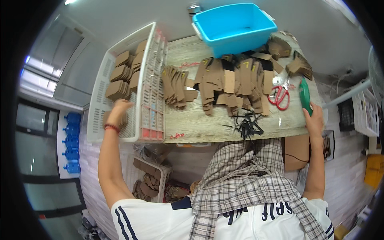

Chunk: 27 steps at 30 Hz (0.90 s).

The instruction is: The person uses a green handheld rotary cutter to trim the edges of small brown cardboard pieces marked with yellow triangles. They pick up each piece, trim it, and place it back on the table, repeating the process continuously.

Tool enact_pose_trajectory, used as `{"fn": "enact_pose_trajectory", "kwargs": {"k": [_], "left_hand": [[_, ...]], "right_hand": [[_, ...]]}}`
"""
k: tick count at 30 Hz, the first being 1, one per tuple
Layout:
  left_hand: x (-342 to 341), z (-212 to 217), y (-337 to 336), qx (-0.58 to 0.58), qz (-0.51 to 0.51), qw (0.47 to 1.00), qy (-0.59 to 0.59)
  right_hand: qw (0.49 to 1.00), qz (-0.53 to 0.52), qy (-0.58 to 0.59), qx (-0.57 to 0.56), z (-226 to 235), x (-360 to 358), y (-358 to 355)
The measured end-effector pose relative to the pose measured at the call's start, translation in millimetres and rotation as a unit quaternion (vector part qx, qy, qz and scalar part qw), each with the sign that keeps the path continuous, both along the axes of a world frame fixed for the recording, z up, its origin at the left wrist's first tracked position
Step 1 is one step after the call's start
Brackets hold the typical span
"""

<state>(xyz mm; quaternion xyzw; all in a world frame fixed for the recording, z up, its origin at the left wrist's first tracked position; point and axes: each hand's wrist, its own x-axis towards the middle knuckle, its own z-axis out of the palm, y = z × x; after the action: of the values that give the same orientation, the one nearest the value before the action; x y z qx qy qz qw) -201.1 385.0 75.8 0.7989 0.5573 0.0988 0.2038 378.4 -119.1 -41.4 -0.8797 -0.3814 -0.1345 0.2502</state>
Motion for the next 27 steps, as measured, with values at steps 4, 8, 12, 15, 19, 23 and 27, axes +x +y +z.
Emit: {"fn": "enact_pose_trajectory", "kwargs": {"k": [4, 8, 12, 15, 19, 23, 27], "left_hand": [[57, 71, -59, 0.240, 0.030, 0.927, -0.288], [188, 33, -182, 0.118, -0.087, 0.874, -0.464], [301, -53, -175, 0.125, -0.145, 0.930, -0.313], [368, -99, -159, 0.162, -0.111, 0.957, -0.215], [394, -95, -157, 0.192, -0.107, 0.975, -0.031], [388, -100, -146, 0.227, -0.099, 0.969, -0.013], [361, -96, -134, 0.155, -0.057, 0.967, -0.195]], "right_hand": [[0.999, -0.022, 0.015, -0.025, -2, 0, 10], [0.995, -0.077, 0.038, -0.055, -13, 9, 16], [0.989, -0.100, 0.077, -0.079, -16, 17, 26], [0.980, -0.102, 0.154, -0.069, -7, 15, 19], [0.958, -0.072, 0.277, 0.003, 6, -7, -8], [0.905, -0.055, 0.422, 0.017, 20, -49, -36], [0.849, 0.004, 0.518, 0.107, 41, -100, -32]]}}
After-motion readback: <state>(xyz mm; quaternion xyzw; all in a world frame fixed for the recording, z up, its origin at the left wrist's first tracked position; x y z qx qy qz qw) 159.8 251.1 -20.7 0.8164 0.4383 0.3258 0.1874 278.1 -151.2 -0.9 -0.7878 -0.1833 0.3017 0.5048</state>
